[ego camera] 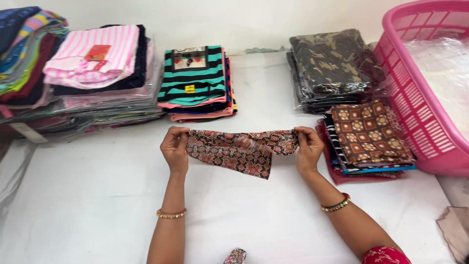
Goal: The person folds several pieces of patterned and solid-colored fabric on a white surface. They smooth each item, fold it into a compact rectangle, and place it into a pink basket. The person handles multiple items one at a time, including zebra-print, purple, and brown-patterned fabrics.
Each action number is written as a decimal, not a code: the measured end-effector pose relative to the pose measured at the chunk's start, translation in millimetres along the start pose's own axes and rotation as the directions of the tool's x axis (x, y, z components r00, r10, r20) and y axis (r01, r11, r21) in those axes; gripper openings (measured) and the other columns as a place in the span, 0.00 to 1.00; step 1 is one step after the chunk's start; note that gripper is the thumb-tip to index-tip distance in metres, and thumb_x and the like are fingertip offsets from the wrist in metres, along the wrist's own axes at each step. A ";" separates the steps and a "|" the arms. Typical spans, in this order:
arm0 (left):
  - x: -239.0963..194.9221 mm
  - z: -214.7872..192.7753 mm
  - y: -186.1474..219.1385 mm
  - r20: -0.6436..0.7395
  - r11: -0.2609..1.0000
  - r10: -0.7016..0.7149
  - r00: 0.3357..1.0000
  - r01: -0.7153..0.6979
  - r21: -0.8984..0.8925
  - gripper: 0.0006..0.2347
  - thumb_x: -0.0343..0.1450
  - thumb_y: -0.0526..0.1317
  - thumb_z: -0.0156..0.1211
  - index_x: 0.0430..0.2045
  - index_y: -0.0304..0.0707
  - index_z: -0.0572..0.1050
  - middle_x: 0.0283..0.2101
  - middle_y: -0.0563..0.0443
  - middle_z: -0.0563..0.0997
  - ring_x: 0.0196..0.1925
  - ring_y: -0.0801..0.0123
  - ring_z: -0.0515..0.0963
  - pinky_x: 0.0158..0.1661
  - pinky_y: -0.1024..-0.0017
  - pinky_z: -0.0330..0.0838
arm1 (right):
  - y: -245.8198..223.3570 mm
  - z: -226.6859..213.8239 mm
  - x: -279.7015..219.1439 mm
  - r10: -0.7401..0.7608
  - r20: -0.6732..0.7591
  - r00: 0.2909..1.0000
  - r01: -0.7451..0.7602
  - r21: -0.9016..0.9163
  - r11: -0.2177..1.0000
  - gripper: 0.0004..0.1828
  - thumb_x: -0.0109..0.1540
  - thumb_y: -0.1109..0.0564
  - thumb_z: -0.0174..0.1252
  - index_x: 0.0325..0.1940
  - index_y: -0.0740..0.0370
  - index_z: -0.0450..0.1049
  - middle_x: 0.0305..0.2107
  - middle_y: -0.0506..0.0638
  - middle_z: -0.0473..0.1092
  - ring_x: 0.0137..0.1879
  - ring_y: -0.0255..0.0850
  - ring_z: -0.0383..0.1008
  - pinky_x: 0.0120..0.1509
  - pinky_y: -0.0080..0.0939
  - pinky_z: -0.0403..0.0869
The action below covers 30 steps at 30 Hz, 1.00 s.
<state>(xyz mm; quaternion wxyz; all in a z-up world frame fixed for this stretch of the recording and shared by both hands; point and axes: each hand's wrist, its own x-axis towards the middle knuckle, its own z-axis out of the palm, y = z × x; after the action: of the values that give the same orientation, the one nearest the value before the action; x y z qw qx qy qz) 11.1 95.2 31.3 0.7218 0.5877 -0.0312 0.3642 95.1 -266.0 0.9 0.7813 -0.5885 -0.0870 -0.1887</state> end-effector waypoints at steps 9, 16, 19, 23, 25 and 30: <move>-11.1 5.1 -17.9 0.083 0.466 0.107 0.991 -0.124 0.876 0.16 0.63 0.22 0.58 0.37 0.45 0.83 0.41 0.51 0.79 0.49 0.61 0.74 0.57 0.66 0.66 | -14.0 7.7 -5.0 0.168 0.201 0.965 -0.171 -0.006 0.985 0.20 0.64 0.74 0.48 0.55 0.67 0.78 0.47 0.49 0.76 0.49 0.32 0.75 0.56 0.31 0.75; -54.0 88.3 31.8 0.573 0.543 -0.058 0.817 -0.456 0.705 0.12 0.69 0.44 0.67 0.46 0.47 0.81 0.49 0.47 0.78 0.57 0.58 0.75 0.60 0.53 0.62 | -25.0 20.5 -14.6 0.024 0.362 0.932 0.055 -0.205 0.977 0.29 0.60 0.80 0.42 0.59 0.66 0.76 0.51 0.53 0.75 0.54 0.37 0.77 0.62 0.35 0.77; -58.7 99.4 34.0 0.657 0.403 -0.257 0.709 -0.540 0.739 0.22 0.62 0.52 0.69 0.46 0.42 0.79 0.53 0.43 0.76 0.59 0.54 0.70 0.55 0.49 0.61 | -26.2 20.9 -13.4 -0.077 0.360 0.930 0.189 -0.287 0.939 0.25 0.63 0.79 0.48 0.59 0.64 0.78 0.48 0.53 0.77 0.51 0.37 0.78 0.59 0.34 0.78; -50.0 71.3 14.9 0.620 0.269 -0.283 0.732 -0.560 0.784 0.17 0.62 0.46 0.68 0.44 0.47 0.80 0.56 0.46 0.74 0.62 0.57 0.68 0.58 0.48 0.59 | -31.3 21.7 -8.7 -0.132 0.324 0.937 0.231 -0.291 0.929 0.26 0.61 0.79 0.48 0.58 0.64 0.78 0.48 0.53 0.76 0.52 0.37 0.78 0.59 0.34 0.78; -43.0 58.4 11.0 0.526 0.230 -0.393 0.754 -0.473 0.850 0.10 0.64 0.40 0.65 0.37 0.49 0.81 0.52 0.53 0.77 0.61 0.64 0.71 0.60 0.51 0.60 | -32.6 23.5 -7.0 -0.110 0.311 0.944 0.193 -0.251 0.949 0.25 0.61 0.77 0.50 0.57 0.64 0.78 0.49 0.53 0.75 0.53 0.37 0.77 0.59 0.34 0.78; -27.6 33.3 -0.3 0.468 0.253 -0.193 0.862 -0.417 0.873 0.10 0.64 0.32 0.61 0.35 0.48 0.81 0.43 0.57 0.82 0.53 0.65 0.77 0.58 0.56 0.63 | -30.9 22.3 -0.9 -0.100 0.251 0.963 0.173 -0.287 0.942 0.15 0.64 0.71 0.59 0.54 0.64 0.80 0.45 0.50 0.77 0.50 0.35 0.78 0.55 0.32 0.77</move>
<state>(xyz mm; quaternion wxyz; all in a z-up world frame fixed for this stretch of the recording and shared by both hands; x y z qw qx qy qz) 3.7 52.7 28.2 0.1501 0.9682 -0.0279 0.1984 83.9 -251.8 34.5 0.6497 -0.7132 -0.1886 -0.1836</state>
